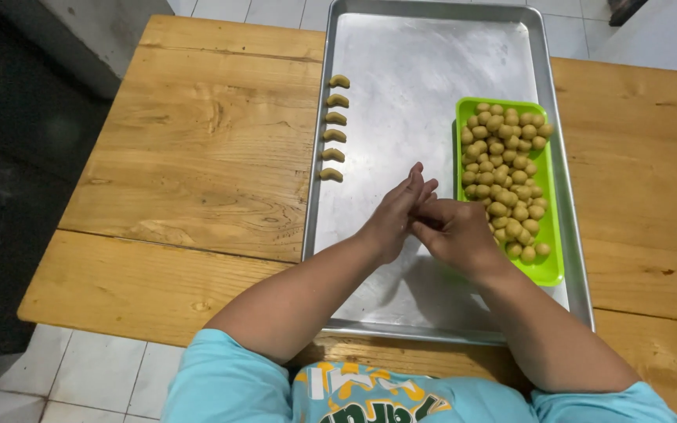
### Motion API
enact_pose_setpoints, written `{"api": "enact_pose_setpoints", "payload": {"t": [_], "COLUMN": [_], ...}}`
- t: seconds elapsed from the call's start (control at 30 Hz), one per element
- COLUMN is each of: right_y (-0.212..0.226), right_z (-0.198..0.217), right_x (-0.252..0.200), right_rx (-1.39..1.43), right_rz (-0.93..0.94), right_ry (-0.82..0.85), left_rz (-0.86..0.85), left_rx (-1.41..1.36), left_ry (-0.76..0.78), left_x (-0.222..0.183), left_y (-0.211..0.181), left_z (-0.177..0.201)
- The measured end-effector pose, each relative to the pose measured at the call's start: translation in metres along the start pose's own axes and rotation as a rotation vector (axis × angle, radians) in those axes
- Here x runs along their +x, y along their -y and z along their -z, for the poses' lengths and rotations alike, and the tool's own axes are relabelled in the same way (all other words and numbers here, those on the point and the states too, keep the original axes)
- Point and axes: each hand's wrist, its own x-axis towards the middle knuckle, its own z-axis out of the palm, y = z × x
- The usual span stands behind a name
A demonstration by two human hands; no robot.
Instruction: Shaping small portions of dough into crescent shapes and arranging them on a baking tray.
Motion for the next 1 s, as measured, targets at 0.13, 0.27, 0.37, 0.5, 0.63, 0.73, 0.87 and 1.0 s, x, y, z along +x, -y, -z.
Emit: {"api": "enact_pose_setpoints", "payload": {"t": [0.13, 0.27, 0.37, 0.5, 0.63, 0.73, 0.87, 1.0], "right_y": [0.006, 0.016, -0.006, -0.010, 0.003, 0.016, 0.022, 0.010], "right_z": [-0.007, -0.008, -0.020, -0.043, -0.069, -0.088, -0.110, -0.127], "right_x": [0.002, 0.007, 0.009, 0.006, 0.027, 0.049, 0.071, 0.074], "right_rx": [0.068, 0.330, 0.365, 0.238, 0.196, 0.131, -0.027, -0.089], "right_rz": [-0.119, -0.235, -0.240, -0.234, -0.263, -0.284, -0.290, -0.257], "right_ry": [-0.019, -0.058, -0.102, -0.073, 0.010, 0.075, 0.094, 0.101], "left_rz": [-0.028, -0.052, -0.105, -0.332, -0.464, -0.507, -0.540, -0.559], "left_rx": [-0.018, -0.192, -0.202, -0.109, -0.258, -0.392, -0.338, -0.298], "left_ry": [-0.071, -0.143, -0.242, -0.387, -0.394, -0.429, -0.517, -0.601], "left_x": [-0.008, -0.008, 0.003, -0.004, 0.008, 0.015, 0.022, 0.021], "left_y": [-0.005, -0.016, -0.016, -0.026, -0.019, -0.010, -0.005, -0.009], "left_z": [-0.002, 0.008, 0.033, 0.073, 0.113, 0.128, 0.136, 0.131]}}
